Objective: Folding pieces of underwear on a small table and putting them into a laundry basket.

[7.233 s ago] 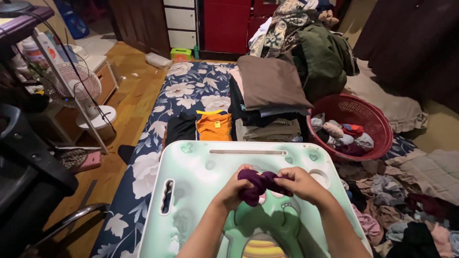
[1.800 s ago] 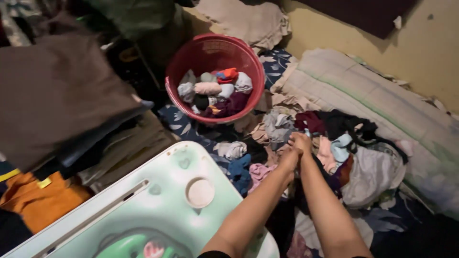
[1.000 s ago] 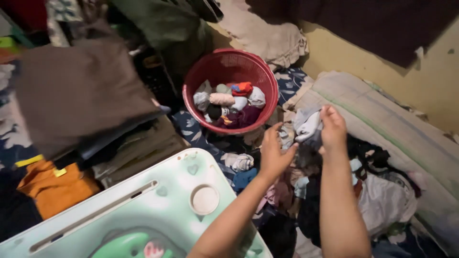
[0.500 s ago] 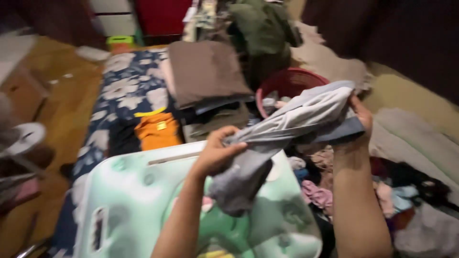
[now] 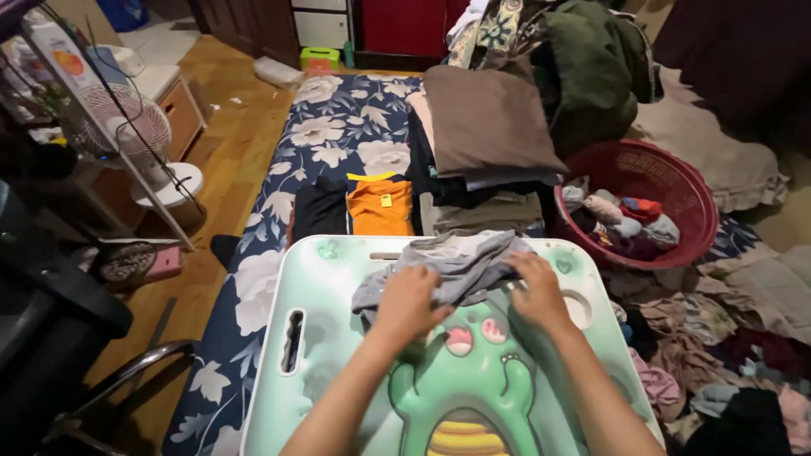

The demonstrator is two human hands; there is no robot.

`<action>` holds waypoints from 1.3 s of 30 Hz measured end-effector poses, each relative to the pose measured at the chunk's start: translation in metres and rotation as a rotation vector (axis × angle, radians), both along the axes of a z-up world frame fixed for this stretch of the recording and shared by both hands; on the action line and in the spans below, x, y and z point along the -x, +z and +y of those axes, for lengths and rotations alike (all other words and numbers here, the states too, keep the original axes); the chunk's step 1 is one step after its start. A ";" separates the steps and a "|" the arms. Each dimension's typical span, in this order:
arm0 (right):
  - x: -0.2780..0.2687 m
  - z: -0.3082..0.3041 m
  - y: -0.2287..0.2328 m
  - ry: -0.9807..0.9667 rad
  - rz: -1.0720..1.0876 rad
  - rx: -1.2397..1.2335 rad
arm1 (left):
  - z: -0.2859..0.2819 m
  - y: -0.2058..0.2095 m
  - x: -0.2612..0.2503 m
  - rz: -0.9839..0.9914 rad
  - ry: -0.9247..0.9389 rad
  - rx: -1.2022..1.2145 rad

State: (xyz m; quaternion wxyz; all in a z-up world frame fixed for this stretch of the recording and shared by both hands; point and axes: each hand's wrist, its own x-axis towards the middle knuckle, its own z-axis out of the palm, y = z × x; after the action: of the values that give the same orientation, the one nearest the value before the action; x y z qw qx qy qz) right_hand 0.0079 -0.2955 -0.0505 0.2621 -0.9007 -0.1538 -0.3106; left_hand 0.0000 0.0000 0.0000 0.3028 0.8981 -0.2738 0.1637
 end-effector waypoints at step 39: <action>0.009 -0.077 0.070 -0.153 0.233 -0.228 | 0.077 0.013 -0.040 -0.269 0.194 0.151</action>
State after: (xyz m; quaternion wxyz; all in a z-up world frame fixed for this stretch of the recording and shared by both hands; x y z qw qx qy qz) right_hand -0.0015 -0.3730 0.0192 0.3543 -0.9040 -0.0170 -0.2389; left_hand 0.0403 0.0772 0.0127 0.3129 0.8650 -0.2108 0.3309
